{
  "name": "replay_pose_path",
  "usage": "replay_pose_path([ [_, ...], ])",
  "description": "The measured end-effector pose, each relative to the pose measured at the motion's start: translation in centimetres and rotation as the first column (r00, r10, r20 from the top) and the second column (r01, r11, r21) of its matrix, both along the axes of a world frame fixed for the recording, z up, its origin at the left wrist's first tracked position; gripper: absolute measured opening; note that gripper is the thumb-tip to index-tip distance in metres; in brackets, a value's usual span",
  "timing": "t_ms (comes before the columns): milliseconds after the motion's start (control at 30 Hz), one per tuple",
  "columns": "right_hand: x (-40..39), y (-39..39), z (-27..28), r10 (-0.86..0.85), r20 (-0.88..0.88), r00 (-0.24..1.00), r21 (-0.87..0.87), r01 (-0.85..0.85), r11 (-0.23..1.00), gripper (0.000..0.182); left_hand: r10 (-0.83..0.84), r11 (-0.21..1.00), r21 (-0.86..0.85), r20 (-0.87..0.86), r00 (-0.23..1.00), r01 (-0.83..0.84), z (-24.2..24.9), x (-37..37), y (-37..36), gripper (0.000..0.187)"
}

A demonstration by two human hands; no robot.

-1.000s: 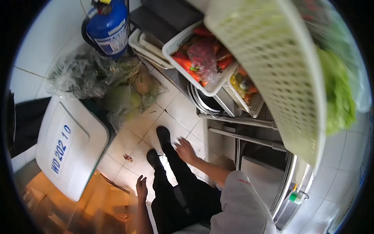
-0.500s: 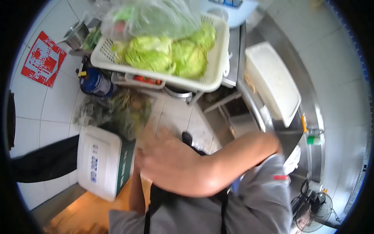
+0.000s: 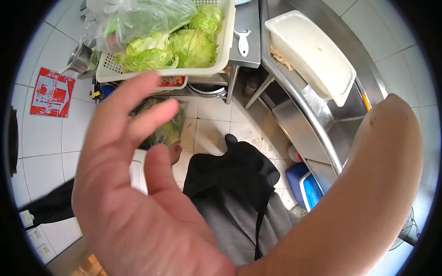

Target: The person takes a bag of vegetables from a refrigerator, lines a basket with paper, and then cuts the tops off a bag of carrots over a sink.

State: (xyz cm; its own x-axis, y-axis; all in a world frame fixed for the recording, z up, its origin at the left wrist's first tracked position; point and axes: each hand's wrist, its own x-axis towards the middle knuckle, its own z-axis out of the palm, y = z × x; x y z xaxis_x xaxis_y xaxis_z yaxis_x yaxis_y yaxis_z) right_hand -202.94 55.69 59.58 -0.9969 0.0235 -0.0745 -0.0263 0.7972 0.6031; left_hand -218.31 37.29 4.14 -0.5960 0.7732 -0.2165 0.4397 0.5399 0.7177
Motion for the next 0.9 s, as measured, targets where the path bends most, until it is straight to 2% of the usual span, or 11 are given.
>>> replay_pose_path([
  [200, 0.1, -2.1, 0.8, -0.311, -0.009, 0.951, -0.207, 0.302, 0.931, 0.015, 0.115, 0.990, -0.082, -0.006, 0.993, -0.115, -2.2, 0.2, -4.9, 0.025],
  [233, -0.7, -0.6, 1.8, -0.163, 0.259, 0.952, -0.264, 0.232, 0.936, 0.009, 0.138, 0.986, -0.092, -0.006, 0.990, -0.138, -2.9, 0.6, -5.7, 0.024],
  [267, 1.3, 1.3, -1.2, 0.032, 0.100, 0.994, -0.307, 0.000, 0.952, 0.009, 0.186, 0.977, -0.120, 0.068, 0.980, -0.177, -2.1, 0.9, -6.2, 0.022],
  [300, 0.9, 2.8, -1.3, 0.018, 0.427, 0.904, -0.379, 0.161, 0.911, 0.009, 0.235, 0.965, -0.152, 0.143, 0.961, -0.214, -0.7, 1.3, -7.0, 0.019],
  [400, 2.5, 6.3, -9.0, -0.071, 0.448, 0.891, -0.624, 0.368, 0.689, 0.023, 0.402, 0.855, -0.398, 0.103, 0.910, -0.333, 1.4, 3.6, -8.9, 0.019],
  [467, 4.7, 9.1, -16.9, -0.104, 0.502, 0.859, -0.659, 0.458, 0.597, 0.023, 0.181, 0.878, -0.407, -0.204, 0.962, -0.251, -3.9, 5.2, -12.8, 0.026],
  [567, 7.0, 9.3, -25.0, -0.199, 0.680, 0.706, -0.542, 0.667, 0.512, 0.028, 0.293, 0.796, -0.512, -0.141, 0.946, -0.323, -3.2, 8.9, -15.9, 0.027],
  [633, 8.4, 9.0, -29.0, -0.259, 0.696, 0.670, -0.496, 0.709, 0.502, 0.031, 0.688, 0.628, -0.648, 0.205, 0.696, -0.430, -4.8, 10.3, -18.3, 0.047],
  [733, 10.0, 9.4, -31.8, -0.188, 0.791, 0.582, -0.407, 0.731, 0.547, 0.032, 0.776, 0.552, -0.672, 0.198, 0.599, -0.494, -4.3, 13.3, -20.4, 0.068],
  [833, 9.7, 8.8, -32.0, -0.138, 0.729, 0.670, -0.490, 0.653, 0.578, 0.030, 0.886, 0.454, -0.696, 0.291, 0.360, -0.556, -4.0, 13.7, -20.6, 0.069],
  [900, 9.1, 8.1, -32.9, -0.231, 0.638, 0.735, -0.515, 0.629, 0.582, 0.029, 0.859, 0.508, -0.650, 0.336, 0.385, -0.565, -4.8, 13.1, -20.5, 0.070],
])
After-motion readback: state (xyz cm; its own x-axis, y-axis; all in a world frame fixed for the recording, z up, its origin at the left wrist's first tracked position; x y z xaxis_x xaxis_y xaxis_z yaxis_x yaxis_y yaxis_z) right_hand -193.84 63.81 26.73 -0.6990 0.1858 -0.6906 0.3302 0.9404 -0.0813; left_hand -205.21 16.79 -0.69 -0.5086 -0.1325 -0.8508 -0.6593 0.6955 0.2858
